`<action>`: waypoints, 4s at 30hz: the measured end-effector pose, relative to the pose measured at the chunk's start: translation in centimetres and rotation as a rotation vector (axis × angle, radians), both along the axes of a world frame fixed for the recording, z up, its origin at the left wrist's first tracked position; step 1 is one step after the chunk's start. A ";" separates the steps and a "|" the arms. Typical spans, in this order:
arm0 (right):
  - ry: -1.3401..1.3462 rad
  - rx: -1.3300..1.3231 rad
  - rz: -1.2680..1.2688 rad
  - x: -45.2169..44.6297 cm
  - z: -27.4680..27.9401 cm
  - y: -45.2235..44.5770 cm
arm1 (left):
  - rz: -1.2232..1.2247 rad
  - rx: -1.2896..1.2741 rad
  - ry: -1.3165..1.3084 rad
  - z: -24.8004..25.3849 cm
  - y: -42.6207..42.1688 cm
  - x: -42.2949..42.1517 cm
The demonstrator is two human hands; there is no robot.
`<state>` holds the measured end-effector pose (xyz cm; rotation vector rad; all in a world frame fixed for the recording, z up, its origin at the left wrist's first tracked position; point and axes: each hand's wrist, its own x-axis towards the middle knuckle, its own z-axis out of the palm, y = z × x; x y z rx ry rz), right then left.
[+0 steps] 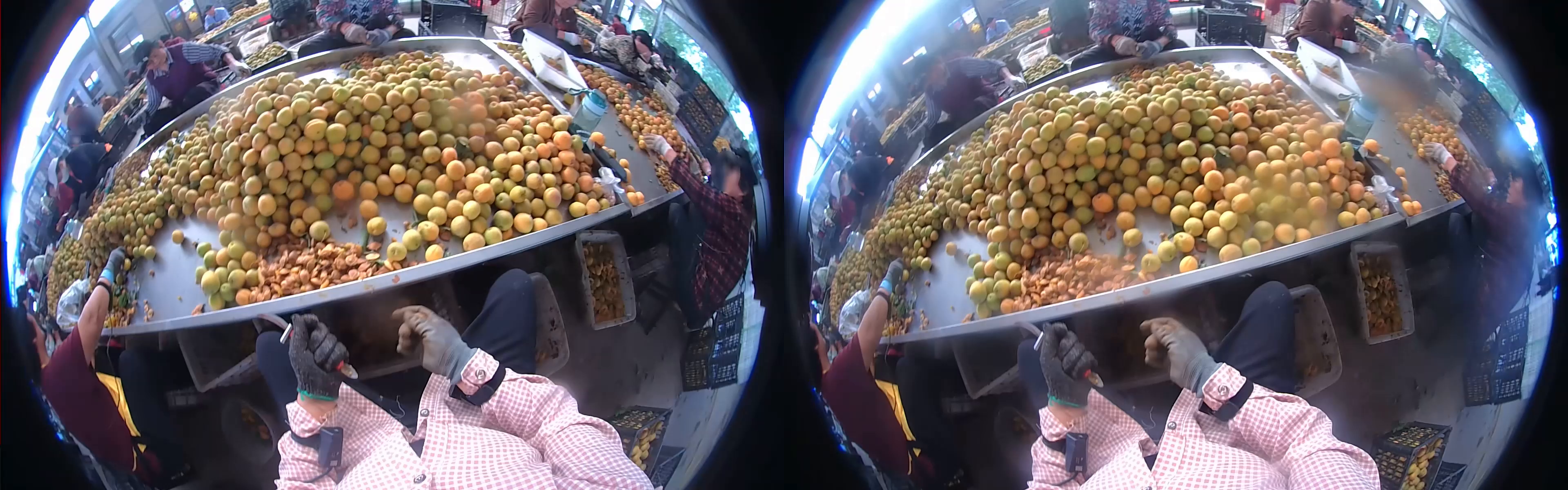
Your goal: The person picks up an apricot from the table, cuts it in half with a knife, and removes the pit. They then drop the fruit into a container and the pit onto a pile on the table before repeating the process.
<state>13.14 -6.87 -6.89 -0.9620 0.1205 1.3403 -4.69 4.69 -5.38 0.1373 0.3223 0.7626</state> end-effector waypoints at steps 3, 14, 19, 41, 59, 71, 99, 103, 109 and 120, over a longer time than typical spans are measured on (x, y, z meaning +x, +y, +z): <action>-0.029 0.105 0.209 1.6 1.0 0.8 | -0.023 -0.079 0.075 -1.4 -0.4 -0.1; -0.395 -0.016 0.683 2.1 -0.2 2.2 | -0.087 -0.103 0.202 -4.5 0.4 1.0; -0.579 0.114 0.706 4.2 2.9 2.4 | -0.104 -0.064 0.304 -4.3 0.3 1.2; -2.266 -0.728 0.302 23.9 3.2 13.5 | -0.208 0.070 0.482 -3.7 0.4 2.5; -0.303 0.058 0.152 1.6 1.3 1.5 | -0.783 0.519 0.674 1.9 -3.8 2.2; -0.427 0.201 0.099 1.0 3.7 -2.0 | -0.709 0.749 0.809 4.2 -5.0 2.5; -0.907 0.204 -0.084 -2.6 5.1 -3.5 | -0.519 1.446 1.151 4.4 -7.1 3.1; -1.151 0.229 -0.037 -1.9 5.0 -3.1 | -0.519 1.454 1.198 3.6 -7.3 3.3; -0.299 -0.037 0.463 0.3 4.4 -3.5 | -0.620 1.429 1.342 1.1 -4.4 3.9; -0.269 0.322 0.211 1.3 5.3 -2.9 | -0.386 0.947 0.816 3.6 -4.9 4.5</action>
